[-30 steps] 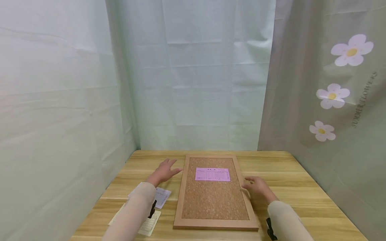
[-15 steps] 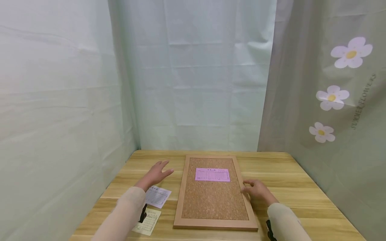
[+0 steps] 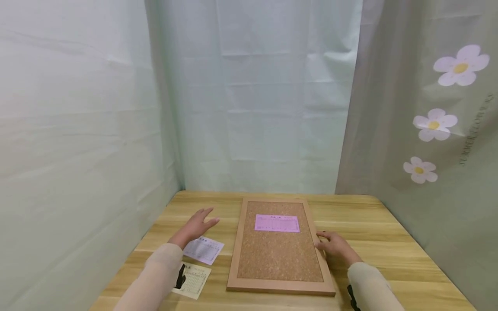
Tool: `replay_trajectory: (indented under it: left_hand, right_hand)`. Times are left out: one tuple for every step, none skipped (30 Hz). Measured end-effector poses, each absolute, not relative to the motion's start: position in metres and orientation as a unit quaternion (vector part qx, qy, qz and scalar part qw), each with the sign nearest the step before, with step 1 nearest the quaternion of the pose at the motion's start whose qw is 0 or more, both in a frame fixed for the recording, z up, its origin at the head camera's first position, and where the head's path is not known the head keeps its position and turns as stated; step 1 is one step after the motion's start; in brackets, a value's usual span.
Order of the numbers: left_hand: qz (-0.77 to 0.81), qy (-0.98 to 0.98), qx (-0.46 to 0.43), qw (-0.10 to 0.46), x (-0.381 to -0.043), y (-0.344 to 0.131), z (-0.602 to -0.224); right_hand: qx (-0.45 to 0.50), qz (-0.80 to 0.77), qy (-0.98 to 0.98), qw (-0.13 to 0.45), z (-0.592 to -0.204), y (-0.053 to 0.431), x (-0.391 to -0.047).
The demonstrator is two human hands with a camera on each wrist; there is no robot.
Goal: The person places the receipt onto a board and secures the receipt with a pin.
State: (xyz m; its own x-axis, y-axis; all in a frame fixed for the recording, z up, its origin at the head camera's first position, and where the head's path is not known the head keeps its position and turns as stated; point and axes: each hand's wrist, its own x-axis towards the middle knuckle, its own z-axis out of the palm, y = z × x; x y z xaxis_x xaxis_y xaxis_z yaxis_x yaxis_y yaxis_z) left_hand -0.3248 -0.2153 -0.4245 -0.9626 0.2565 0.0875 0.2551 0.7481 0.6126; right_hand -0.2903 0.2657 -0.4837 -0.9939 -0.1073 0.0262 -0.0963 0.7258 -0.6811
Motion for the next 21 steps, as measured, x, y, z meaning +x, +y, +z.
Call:
replay_trajectory:
  left_hand:
    - [0.330, 0.934, 0.135, 0.001, -0.325, -0.217, -0.425]
    - [0.332, 0.934, 0.133, 0.000, -0.324, -0.219, -0.424]
    - [0.333, 0.934, 0.132, -0.002, -0.324, -0.221, -0.425]
    - [0.332, 0.934, 0.130, -0.004, -0.323, -0.223, -0.425]
    - [0.329, 0.935, 0.129, -0.007, -0.323, -0.226, -0.426]
    - [0.330, 0.936, 0.126, -0.009, -0.323, -0.229, -0.426]
    - [0.326, 0.937, 0.126, -0.012, -0.322, -0.231, -0.427]
    - [0.326, 0.937, 0.125, -0.014, -0.321, -0.234, -0.427]
    - [0.325, 0.937, 0.125, -0.016, -0.321, -0.237, -0.428]
    - [0.326, 0.937, 0.123, -0.016, -0.320, -0.240, -0.429]
    - [0.325, 0.937, 0.123, -0.018, -0.319, -0.243, -0.430]
    - [0.328, 0.937, 0.120, -0.017, -0.318, -0.245, -0.431]
    - [0.325, 0.938, 0.118, -0.018, -0.316, -0.248, -0.433]
    - [0.329, 0.937, 0.114, -0.016, -0.316, -0.252, -0.434]
    - [0.328, 0.938, 0.110, -0.015, -0.315, -0.255, -0.436]
    - [0.327, 0.939, 0.106, -0.013, -0.314, -0.258, -0.437]
    - [0.325, 0.940, 0.103, -0.013, -0.313, -0.261, -0.438]
    - [0.325, 0.940, 0.099, -0.011, -0.312, -0.264, -0.440]
    - [0.325, 0.941, 0.096, -0.009, -0.312, -0.266, -0.441]
    - [0.327, 0.941, 0.092, -0.008, -0.311, -0.269, -0.442]
    - [0.327, 0.941, 0.091, -0.007, -0.311, -0.272, -0.443]
  right_hand:
    - [-0.056, -0.365, 0.929, 0.007, -0.484, 0.266, -0.291]
    - [-0.060, -0.360, 0.931, 0.004, -0.484, 0.267, -0.291]
    - [-0.062, -0.359, 0.931, 0.003, -0.484, 0.267, -0.291]
    - [-0.065, -0.356, 0.932, 0.002, -0.484, 0.267, -0.292]
    - [-0.067, -0.354, 0.933, 0.002, -0.485, 0.267, -0.292]
    - [-0.067, -0.353, 0.933, 0.002, -0.485, 0.267, -0.293]
    - [-0.066, -0.354, 0.933, 0.002, -0.486, 0.267, -0.293]
    - [-0.068, -0.353, 0.933, 0.003, -0.485, 0.267, -0.293]
    - [-0.067, -0.352, 0.934, 0.004, -0.485, 0.267, -0.293]
    - [-0.064, -0.355, 0.933, 0.006, -0.485, 0.267, -0.293]
    - [-0.063, -0.356, 0.932, 0.007, -0.485, 0.266, -0.293]
    - [-0.063, -0.356, 0.932, 0.007, -0.485, 0.266, -0.293]
    - [-0.064, -0.356, 0.932, 0.006, -0.485, 0.266, -0.293]
    - [-0.066, -0.355, 0.933, 0.005, -0.485, 0.266, -0.292]
    - [-0.065, -0.355, 0.933, 0.004, -0.485, 0.266, -0.292]
    - [-0.064, -0.356, 0.932, 0.004, -0.484, 0.266, -0.292]
    - [-0.066, -0.353, 0.933, 0.002, -0.484, 0.266, -0.292]
    - [-0.065, -0.352, 0.934, 0.001, -0.484, 0.265, -0.291]
    - [-0.064, -0.351, 0.934, 0.002, -0.484, 0.265, -0.291]
    - [-0.064, -0.350, 0.935, 0.002, -0.484, 0.266, -0.292]
    - [-0.065, -0.348, 0.935, 0.002, -0.484, 0.266, -0.292]
